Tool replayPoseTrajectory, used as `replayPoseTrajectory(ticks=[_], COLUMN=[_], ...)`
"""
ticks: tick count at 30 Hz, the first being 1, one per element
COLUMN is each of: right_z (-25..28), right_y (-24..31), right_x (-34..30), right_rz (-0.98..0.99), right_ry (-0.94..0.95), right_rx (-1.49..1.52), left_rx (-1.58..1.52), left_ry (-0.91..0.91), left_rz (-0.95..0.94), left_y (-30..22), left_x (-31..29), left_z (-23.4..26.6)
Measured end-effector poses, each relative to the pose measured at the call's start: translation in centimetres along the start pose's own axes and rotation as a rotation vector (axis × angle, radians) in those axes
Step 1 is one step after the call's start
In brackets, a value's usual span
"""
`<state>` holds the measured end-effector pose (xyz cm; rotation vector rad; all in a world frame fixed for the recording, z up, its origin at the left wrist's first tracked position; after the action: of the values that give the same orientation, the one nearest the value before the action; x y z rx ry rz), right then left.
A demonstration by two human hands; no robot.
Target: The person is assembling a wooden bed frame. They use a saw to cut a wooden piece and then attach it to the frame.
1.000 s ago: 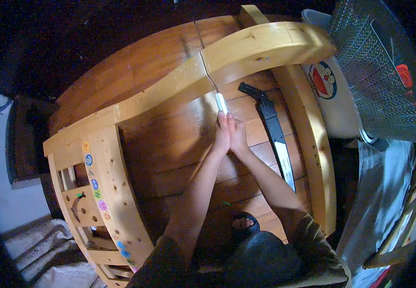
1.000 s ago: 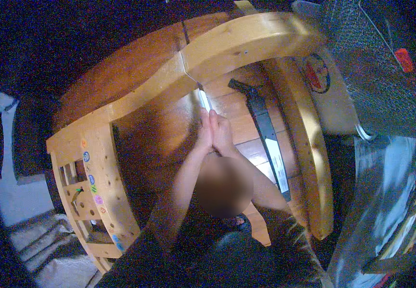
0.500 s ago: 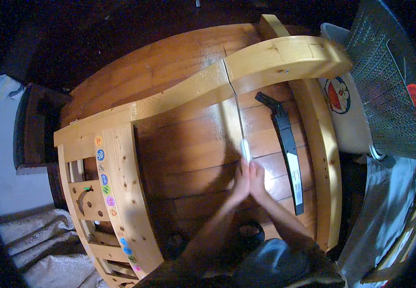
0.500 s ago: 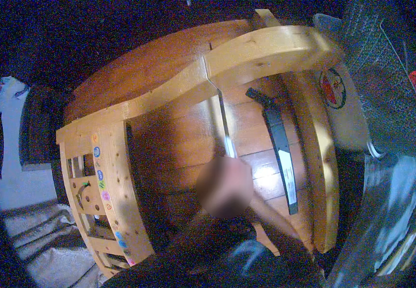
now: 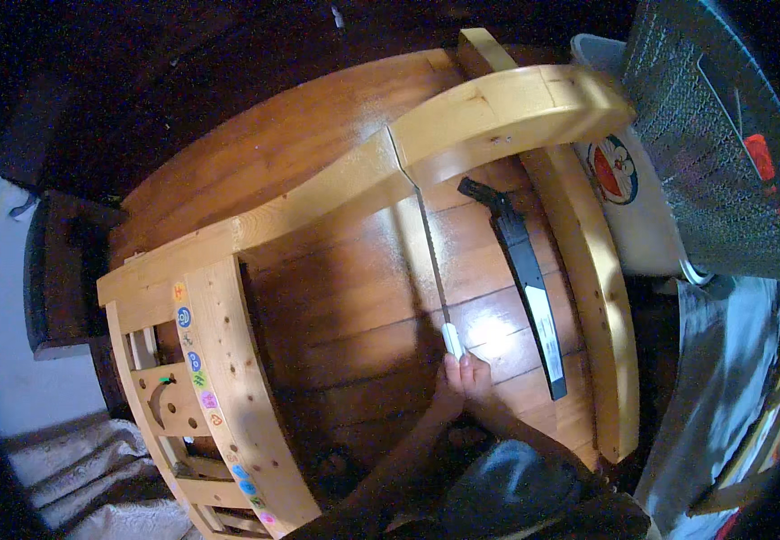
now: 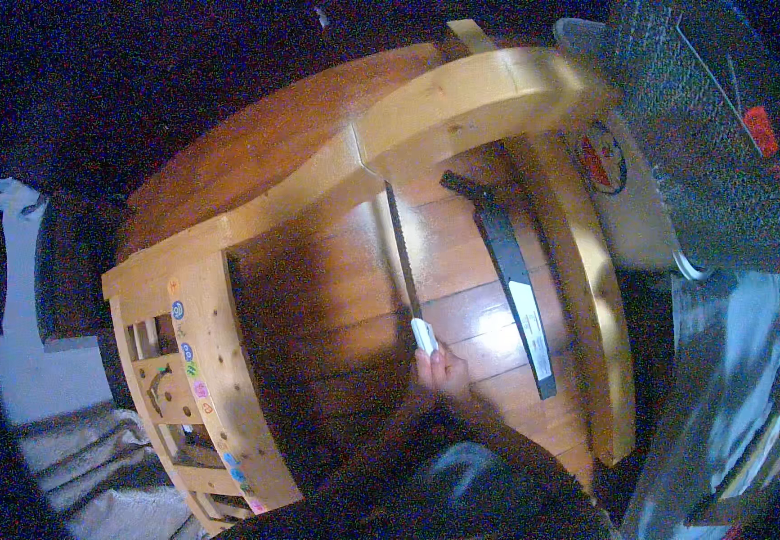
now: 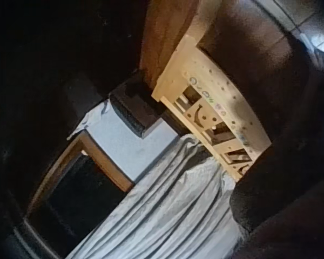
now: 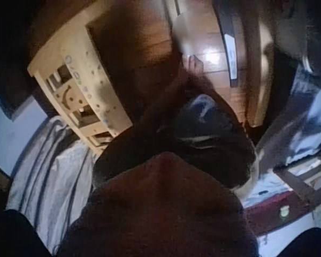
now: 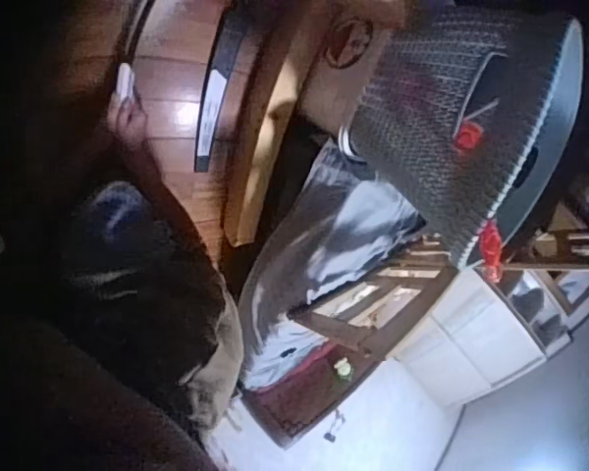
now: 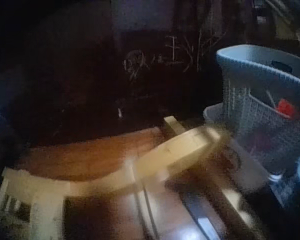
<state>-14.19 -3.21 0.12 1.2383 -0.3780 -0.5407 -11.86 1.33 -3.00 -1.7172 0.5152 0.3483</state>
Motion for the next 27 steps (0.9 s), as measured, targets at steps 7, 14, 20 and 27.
replayPoseTrajectory(ticks=[7, 14, 20, 27], right_z=[-0.9, -6.1, -1.4, 2.2], right_y=[-3.6, -1.5, -8.3, -4.5], right_x=[4.2, 15.3, 3.8, 0.9], right_rz=[-0.057, -0.026, 0.516, -0.011], right_ry=[0.036, 0.118, -0.128, 0.015], right_rx=[-0.076, -0.156, -0.615, -0.128], left_rx=[0.05, -0.141, 0.055, 0.57], left_ry=[0.01, 0.055, -0.076, -0.244], left_rz=[-0.012, -0.145, -0.189, -0.696], left_y=[-2.0, -9.0, 1.3, 4.3], left_x=[3.0, 12.5, 3.0, -1.8], left_z=[-0.7, -3.1, -2.3, -2.4])
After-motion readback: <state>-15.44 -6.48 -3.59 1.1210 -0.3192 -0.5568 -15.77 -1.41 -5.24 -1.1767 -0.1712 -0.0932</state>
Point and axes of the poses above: each hand's wrist, its own x-axis towards the middle knuckle, its own z-axis out of the back of the hand, y = z × x, the point moved 2 cm from there along x, towards the middle knuckle, and after that the axes turned 7 degrees about -y, right-handed, at the moved point
